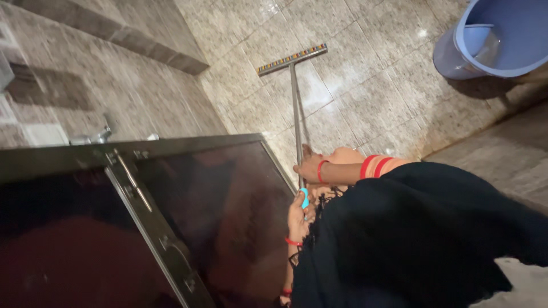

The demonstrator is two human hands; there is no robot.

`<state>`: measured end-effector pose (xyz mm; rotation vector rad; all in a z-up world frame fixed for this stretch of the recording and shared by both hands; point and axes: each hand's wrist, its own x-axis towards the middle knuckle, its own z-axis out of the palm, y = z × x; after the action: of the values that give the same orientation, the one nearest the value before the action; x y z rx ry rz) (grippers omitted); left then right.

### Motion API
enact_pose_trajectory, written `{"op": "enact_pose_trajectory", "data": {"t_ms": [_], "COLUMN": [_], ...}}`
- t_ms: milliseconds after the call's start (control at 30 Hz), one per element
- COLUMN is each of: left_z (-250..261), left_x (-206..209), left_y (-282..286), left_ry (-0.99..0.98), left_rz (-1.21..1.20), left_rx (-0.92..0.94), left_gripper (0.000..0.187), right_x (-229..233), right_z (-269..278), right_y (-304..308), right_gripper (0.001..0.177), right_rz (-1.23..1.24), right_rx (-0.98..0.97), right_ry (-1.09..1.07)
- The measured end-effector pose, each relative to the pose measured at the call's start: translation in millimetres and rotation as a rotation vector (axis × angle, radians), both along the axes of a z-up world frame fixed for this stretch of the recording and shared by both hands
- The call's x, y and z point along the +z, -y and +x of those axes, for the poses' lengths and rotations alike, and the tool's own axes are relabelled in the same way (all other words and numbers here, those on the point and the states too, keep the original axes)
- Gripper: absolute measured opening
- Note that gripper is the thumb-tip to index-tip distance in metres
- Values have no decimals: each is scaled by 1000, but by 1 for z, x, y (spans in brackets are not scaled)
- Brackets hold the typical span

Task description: The person uses a floor squeegee to move water across a tiled bathroom floor towards a drain.

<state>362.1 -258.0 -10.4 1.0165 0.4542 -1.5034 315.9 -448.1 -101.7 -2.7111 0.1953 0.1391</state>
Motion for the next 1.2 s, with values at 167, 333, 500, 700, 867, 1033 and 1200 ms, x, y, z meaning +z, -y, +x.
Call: {"op": "enact_pose_trajectory", "data": {"t_ms": [167, 333, 500, 700, 867, 1033, 1200], "left_z": [61, 128, 180, 139, 95, 31, 3], "left_x": [-38, -37, -47, -30, -40, -9, 8], "left_y": [86, 163, 214, 243, 238, 234, 225], "left_ry": [120, 26, 40, 2, -125, -124, -56], "left_rz": [-81, 32, -21, -5, -55, -60, -100], "left_rx": [-126, -170, -339, -462, -578, -761, -852], "left_gripper": [10, 12, 28, 33, 25, 29, 46], "right_x": [16, 68, 82, 73, 80, 99, 117], "right_z": [57, 105, 125, 77, 8, -74, -132], "right_y": [71, 131, 149, 157, 140, 112, 77], "right_gripper": [38, 59, 62, 37, 37, 29, 31], "right_rz": [134, 160, 210, 203, 264, 477, 515], "right_rx": [-223, -351, -461, -658, -741, -965, -1053], "right_ry": [-266, -519, -418, -298, -193, -34, 231]}}
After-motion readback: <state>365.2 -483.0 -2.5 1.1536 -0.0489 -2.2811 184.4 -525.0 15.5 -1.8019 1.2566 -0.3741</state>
